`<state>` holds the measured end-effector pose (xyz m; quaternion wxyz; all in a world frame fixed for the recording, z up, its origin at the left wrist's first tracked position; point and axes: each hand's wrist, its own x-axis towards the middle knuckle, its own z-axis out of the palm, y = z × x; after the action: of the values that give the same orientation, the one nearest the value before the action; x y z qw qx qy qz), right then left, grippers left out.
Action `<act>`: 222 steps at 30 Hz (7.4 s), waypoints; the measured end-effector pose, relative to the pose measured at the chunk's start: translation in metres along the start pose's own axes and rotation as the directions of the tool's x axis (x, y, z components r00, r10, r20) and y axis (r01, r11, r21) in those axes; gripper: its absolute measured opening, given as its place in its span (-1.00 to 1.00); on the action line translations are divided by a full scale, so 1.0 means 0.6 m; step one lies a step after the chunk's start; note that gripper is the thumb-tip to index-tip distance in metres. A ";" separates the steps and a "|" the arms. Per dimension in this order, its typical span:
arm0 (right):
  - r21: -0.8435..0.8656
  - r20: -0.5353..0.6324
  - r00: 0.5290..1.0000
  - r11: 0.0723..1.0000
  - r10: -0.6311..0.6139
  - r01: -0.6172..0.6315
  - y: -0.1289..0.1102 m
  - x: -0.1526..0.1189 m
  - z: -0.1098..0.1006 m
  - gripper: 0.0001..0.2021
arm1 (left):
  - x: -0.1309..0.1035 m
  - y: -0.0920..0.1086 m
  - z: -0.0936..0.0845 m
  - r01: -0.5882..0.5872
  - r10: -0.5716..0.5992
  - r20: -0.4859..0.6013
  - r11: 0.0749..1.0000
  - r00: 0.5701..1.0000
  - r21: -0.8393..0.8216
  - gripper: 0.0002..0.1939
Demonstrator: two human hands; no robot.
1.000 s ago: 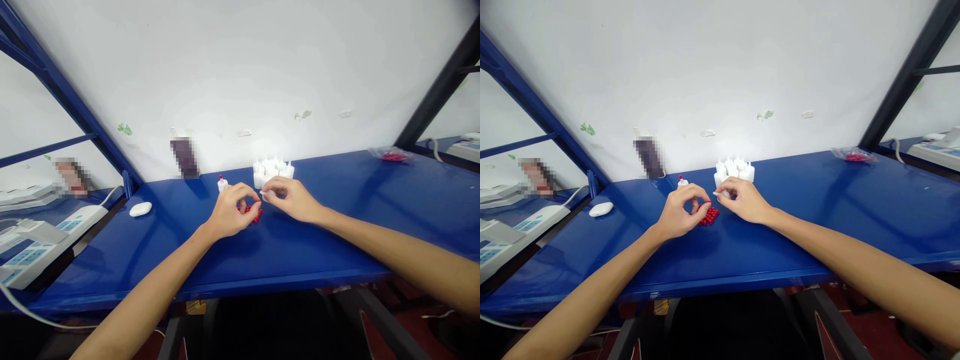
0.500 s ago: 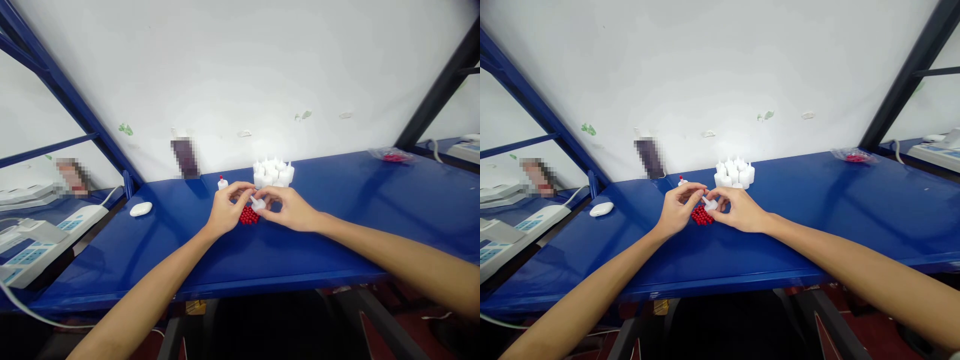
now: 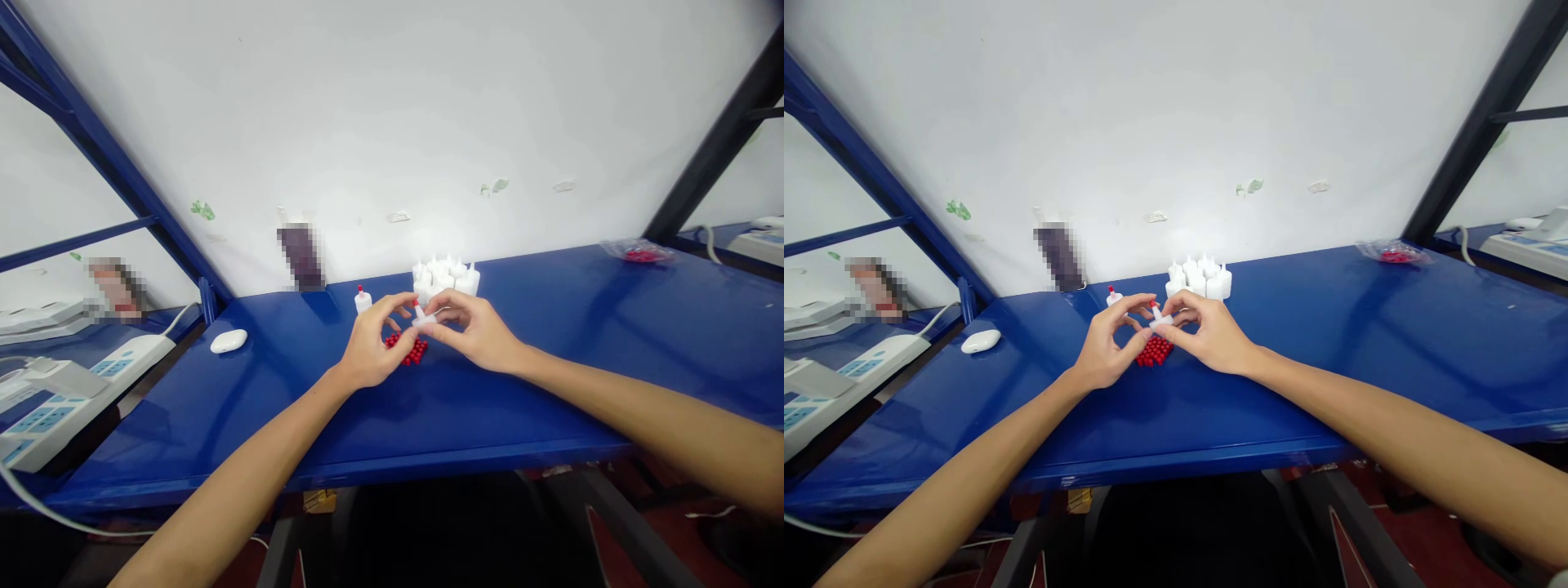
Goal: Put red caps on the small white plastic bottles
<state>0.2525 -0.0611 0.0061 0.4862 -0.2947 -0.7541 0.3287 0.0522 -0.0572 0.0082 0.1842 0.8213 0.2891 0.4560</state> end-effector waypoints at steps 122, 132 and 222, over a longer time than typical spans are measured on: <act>-0.325 0.123 0.966 0.929 0.227 -0.176 -0.011 0.004 -0.006 -0.74 | 0.021 -0.013 -0.029 0.233 -0.233 0.033 0.972 0.972 0.002 -0.75; -0.037 0.139 0.928 0.938 0.346 -0.344 -0.011 0.006 -0.007 -0.60 | 0.004 -0.003 -0.023 -0.139 0.064 0.213 0.923 0.975 0.359 -0.51; -0.826 -0.041 0.932 0.514 0.359 -0.234 0.020 0.021 -0.055 -0.79 | 0.001 -0.015 -0.011 -0.295 0.082 0.419 0.830 0.904 0.474 -0.69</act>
<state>0.2798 -0.0372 0.0140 0.1781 -0.5871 -0.7887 0.0393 0.0441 -0.0495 0.0070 -0.0421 0.9373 0.2772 0.2071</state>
